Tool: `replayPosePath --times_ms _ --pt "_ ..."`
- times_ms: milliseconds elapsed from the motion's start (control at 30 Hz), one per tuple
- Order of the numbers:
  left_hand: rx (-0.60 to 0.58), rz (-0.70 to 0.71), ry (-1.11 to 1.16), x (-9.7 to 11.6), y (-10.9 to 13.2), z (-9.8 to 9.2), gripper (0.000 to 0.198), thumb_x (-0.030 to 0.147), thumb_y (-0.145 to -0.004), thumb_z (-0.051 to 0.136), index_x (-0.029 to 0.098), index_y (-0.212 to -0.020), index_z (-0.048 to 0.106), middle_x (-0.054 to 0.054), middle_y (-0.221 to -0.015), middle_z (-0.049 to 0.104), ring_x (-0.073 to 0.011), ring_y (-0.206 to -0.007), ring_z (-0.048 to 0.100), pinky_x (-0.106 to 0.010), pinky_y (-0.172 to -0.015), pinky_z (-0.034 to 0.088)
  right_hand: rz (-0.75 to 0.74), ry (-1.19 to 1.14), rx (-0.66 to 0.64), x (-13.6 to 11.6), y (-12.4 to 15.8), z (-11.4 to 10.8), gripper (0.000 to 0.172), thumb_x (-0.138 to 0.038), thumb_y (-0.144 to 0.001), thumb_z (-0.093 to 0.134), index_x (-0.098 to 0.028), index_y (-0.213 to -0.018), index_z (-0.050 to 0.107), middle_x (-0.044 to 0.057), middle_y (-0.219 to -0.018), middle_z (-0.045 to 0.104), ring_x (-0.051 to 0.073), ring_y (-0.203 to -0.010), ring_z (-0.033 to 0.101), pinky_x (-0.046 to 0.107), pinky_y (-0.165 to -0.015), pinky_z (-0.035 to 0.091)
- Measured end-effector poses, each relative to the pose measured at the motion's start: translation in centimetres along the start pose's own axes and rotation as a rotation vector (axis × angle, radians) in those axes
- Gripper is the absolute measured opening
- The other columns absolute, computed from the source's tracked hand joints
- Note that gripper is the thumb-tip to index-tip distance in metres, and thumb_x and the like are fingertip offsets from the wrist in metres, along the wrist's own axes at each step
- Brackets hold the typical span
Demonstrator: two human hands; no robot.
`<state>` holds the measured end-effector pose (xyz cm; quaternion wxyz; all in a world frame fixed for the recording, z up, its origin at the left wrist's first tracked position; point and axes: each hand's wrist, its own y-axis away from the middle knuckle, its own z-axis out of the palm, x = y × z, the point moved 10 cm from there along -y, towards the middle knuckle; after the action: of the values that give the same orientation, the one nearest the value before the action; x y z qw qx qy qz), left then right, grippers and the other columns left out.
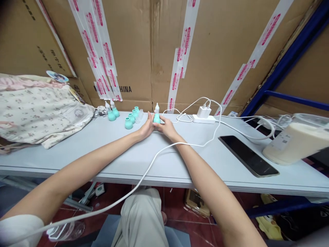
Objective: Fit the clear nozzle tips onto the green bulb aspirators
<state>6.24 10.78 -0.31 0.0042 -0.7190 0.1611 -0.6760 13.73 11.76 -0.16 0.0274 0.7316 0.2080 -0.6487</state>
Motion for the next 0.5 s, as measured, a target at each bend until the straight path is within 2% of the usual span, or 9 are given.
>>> replayPosePath --times_ms 100,200,300,433,500 --pt "-0.107 -0.013 0.006 0.4 0.7 1.3 0.067 0.06 -0.091 0.008 0.022 -0.136 0.039 -0.006 -0.144 0.035 -0.0206 -0.138 0.024 -0.035 -0.107 0.032 0.016 -0.13 0.054 0.1 0.0 -1.2 0.063 -0.039 -0.058 0.08 -0.015 -0.113 0.061 0.009 -0.114 0.06 0.021 -0.092 0.06 0.03 -0.075 0.053" --pt "-0.104 0.051 -0.059 1.2 0.8 0.8 0.061 0.056 -0.093 0.013 0.023 -0.138 0.037 -0.003 -0.15 0.024 -0.0179 -0.14 0.018 -0.034 -0.112 0.024 0.065 -0.166 0.047 -0.1 0.1 -1.9 0.055 -0.036 -0.056 0.082 -0.014 -0.103 0.066 0.01 -0.103 0.065 0.02 -0.089 0.061 0.031 -0.079 0.053" --pt "0.01 0.092 -0.071 1.8 0.4 -1.0 0.055 0.05 -0.095 0.015 0.02 -0.133 0.042 -0.005 -0.147 0.03 -0.0158 -0.138 0.024 -0.032 -0.112 0.022 0.074 -0.104 0.019 -1.1 0.4 -2.2 0.046 -0.034 -0.054 0.083 -0.013 -0.092 0.069 0.008 -0.093 0.066 0.019 -0.082 0.061 0.031 -0.076 0.053" --pt "0.2 0.055 0.008 1.9 0.1 -3.8 0.05 0.043 -0.097 0.014 0.017 -0.126 0.045 -0.008 -0.139 0.043 -0.0135 -0.132 0.036 -0.032 -0.108 0.028 0.051 -0.045 -0.032 -2.2 0.8 -1.9 0.041 -0.036 -0.049 0.085 -0.012 -0.078 0.068 0.005 -0.073 0.064 0.016 -0.067 0.058 0.029 -0.067 0.052" --pt "0.228 0.057 0.04 2.0 0.0 -4.5 0.051 0.044 -0.096 0.013 0.017 -0.123 0.047 -0.008 -0.135 0.047 -0.0133 -0.128 0.041 -0.032 -0.106 0.032 0.092 -0.031 -0.132 -1.9 1.3 -0.8 0.041 -0.038 -0.05 0.084 -0.012 -0.077 0.068 0.005 -0.073 0.064 0.016 -0.066 0.058 0.028 -0.066 0.051"
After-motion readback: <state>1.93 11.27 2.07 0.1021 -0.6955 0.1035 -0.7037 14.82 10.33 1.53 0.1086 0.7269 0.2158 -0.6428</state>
